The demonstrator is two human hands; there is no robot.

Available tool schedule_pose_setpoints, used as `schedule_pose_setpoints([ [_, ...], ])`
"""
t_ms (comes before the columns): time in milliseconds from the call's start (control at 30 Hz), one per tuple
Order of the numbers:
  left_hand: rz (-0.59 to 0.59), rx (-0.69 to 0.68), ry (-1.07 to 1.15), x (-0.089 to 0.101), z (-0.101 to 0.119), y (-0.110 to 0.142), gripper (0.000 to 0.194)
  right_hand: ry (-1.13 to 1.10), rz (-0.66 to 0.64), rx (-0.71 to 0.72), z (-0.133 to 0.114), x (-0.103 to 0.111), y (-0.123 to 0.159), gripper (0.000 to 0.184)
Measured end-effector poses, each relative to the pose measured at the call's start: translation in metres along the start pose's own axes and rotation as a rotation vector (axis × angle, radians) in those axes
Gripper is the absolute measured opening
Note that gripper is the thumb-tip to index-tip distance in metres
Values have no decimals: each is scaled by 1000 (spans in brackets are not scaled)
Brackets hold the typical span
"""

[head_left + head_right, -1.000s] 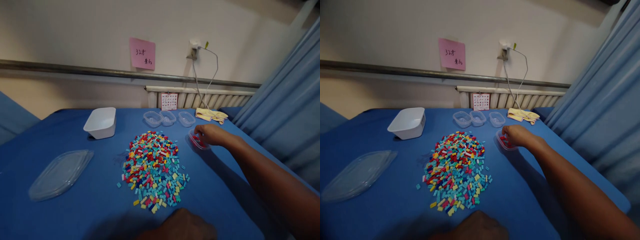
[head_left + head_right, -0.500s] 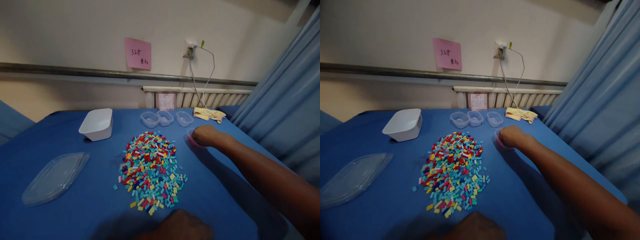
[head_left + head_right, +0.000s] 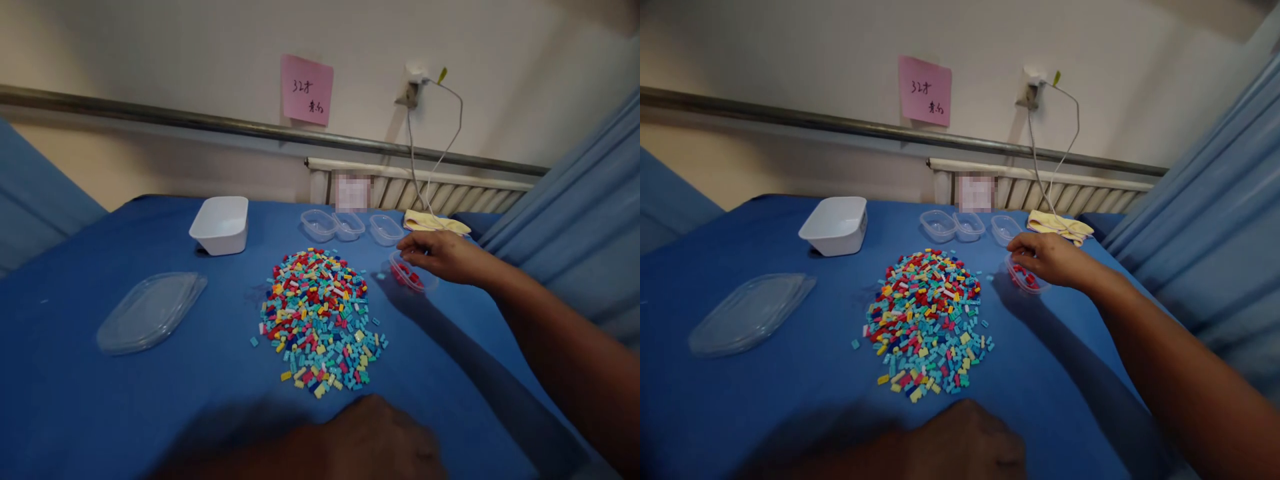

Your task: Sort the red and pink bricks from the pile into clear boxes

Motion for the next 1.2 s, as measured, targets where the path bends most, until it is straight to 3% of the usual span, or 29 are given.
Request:
schedule_pose_setpoints([
  [100,-15,39,-17,4,4,-1,19,133,-16,-69,16,-11,-3,25],
  [233,-29,70,5,5,7,-1,17,255,-281,21,26,-39,-8,22],
  [300,-28,75,15,6,9,-1,16,304,-353,87,25,-49,-11,20],
  [500,-27,64,-7,13,12,-3,14,402,-399,89,22,-56,-20,14],
  [767,20,10,21,15,11,-3,9,402,-357,149,19,-52,-17,17],
  [933,-16,37,18,11,11,-3,14,373,-353,165,24,-43,-16,17],
  [1067,-2,46,13,10,10,-3,12,342,-236,138,29,-23,-10,20],
  [1200,14,26,10,9,10,-3,12,194,-79,91,8,-4,5,27],
])
Point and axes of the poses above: each hand's wrist, its own y-axis away from the middle knuckle, its own x-axis out of the back of the hand, z = x × y, the point moved 4 cm from there along -y, towards the middle knuckle, and after that the axes turned 7 degrees about -x, right-handed, at the moved point
